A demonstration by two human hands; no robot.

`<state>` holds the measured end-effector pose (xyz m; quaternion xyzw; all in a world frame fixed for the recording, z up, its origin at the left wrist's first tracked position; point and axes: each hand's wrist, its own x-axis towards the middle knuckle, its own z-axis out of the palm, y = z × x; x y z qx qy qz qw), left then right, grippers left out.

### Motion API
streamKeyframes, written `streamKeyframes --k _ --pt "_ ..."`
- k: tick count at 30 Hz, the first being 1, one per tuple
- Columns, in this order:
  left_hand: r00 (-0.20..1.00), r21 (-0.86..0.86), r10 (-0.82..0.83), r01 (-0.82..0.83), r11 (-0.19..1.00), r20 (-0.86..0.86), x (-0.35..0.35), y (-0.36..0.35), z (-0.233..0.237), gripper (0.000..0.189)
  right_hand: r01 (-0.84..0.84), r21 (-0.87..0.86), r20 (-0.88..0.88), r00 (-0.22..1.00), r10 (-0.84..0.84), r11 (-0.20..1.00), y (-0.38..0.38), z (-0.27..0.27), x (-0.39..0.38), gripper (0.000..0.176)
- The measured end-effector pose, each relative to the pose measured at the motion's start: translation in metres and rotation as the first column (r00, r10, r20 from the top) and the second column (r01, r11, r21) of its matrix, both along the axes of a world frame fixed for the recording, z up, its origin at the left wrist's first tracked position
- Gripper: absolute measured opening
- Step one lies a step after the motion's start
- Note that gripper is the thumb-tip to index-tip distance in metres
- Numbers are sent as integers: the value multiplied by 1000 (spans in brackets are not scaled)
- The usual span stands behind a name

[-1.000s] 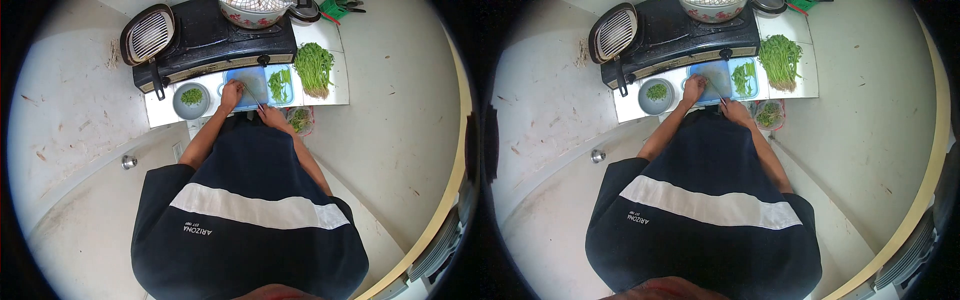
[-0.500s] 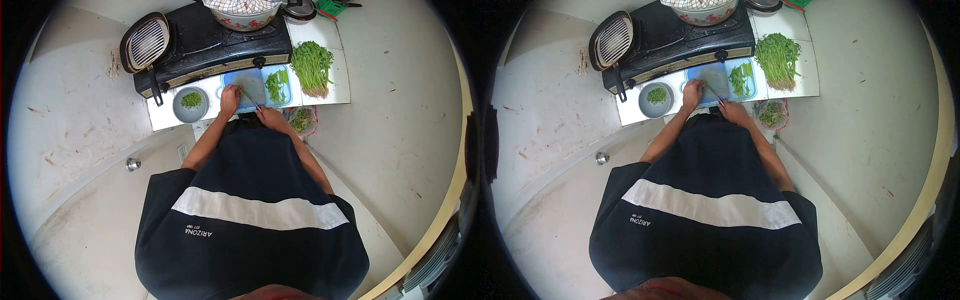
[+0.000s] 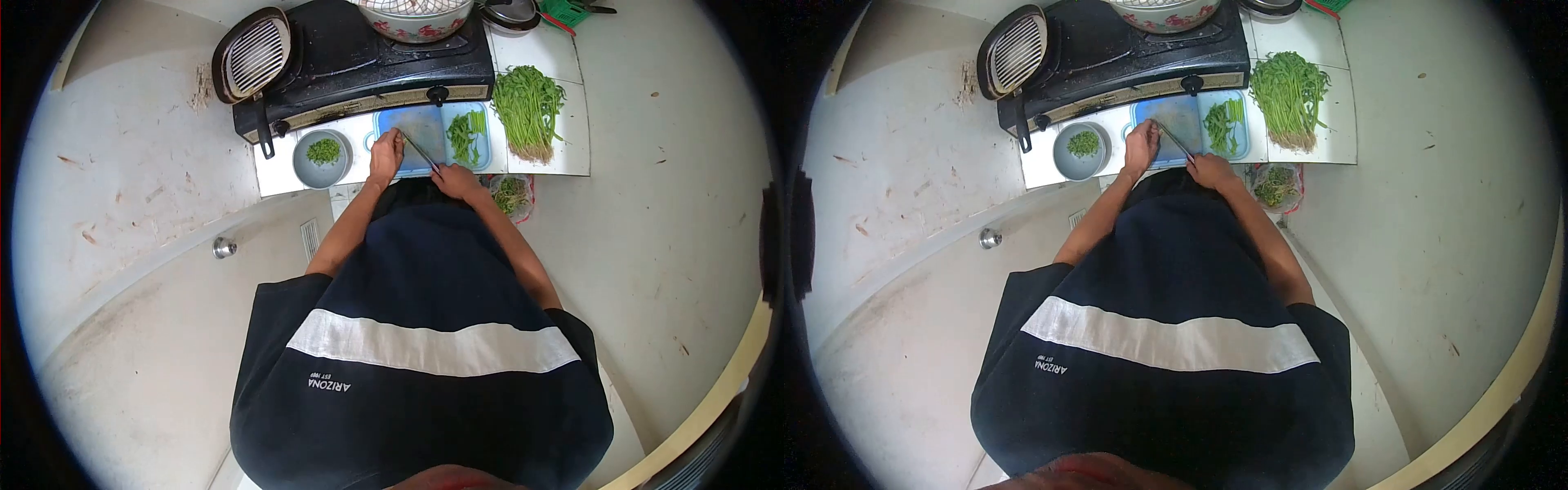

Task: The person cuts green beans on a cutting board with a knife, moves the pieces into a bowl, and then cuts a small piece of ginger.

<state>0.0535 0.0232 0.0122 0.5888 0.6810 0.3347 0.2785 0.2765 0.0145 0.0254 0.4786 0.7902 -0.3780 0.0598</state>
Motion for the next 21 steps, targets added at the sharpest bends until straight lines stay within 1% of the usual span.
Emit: streamKeyframes --k 2,5,9,11,12,14,17,20,21 --pt "988 107 -76 91 990 -138 0 -3 0 9 -4 1 -12 1000 4 1000 2 1 0 47" --pt "978 61 -104 116 991 -181 0 -3 1 10 -5 20 -6 1000 6 1000 1 -3 2 47" --pt "977 77 -82 98 992 -196 0 -3 -3 10 10 37 -24 1000 -9 999 -2 -3 3 46" --pt "990 87 -23 36 996 -139 4 -2 -3 9 14 52 2 1000 -14 999 -3 0 4 46" --pt "990 86 -19 31 996 -137 6 -2 -2 9 9 50 4 1000 -9 999 -2 2 5 46" --pt "995 36 82 -80 996 -60 11 -1 0 9 -16 32 -24 1000 17 999 -2 6 6 45" --pt "991 19 124 -123 992 -47 12 0 -2 9 -7 30 -25 1000 8 1000 -1 10 3 45" --pt "990 41 131 -129 991 -45 13 1 0 10 -4 54 -46 999 7 999 0 7 0 45" --pt "992 19 119 -118 993 -46 12 1 -1 11 -4 52 -48 999 6 999 1 7 -1 45"
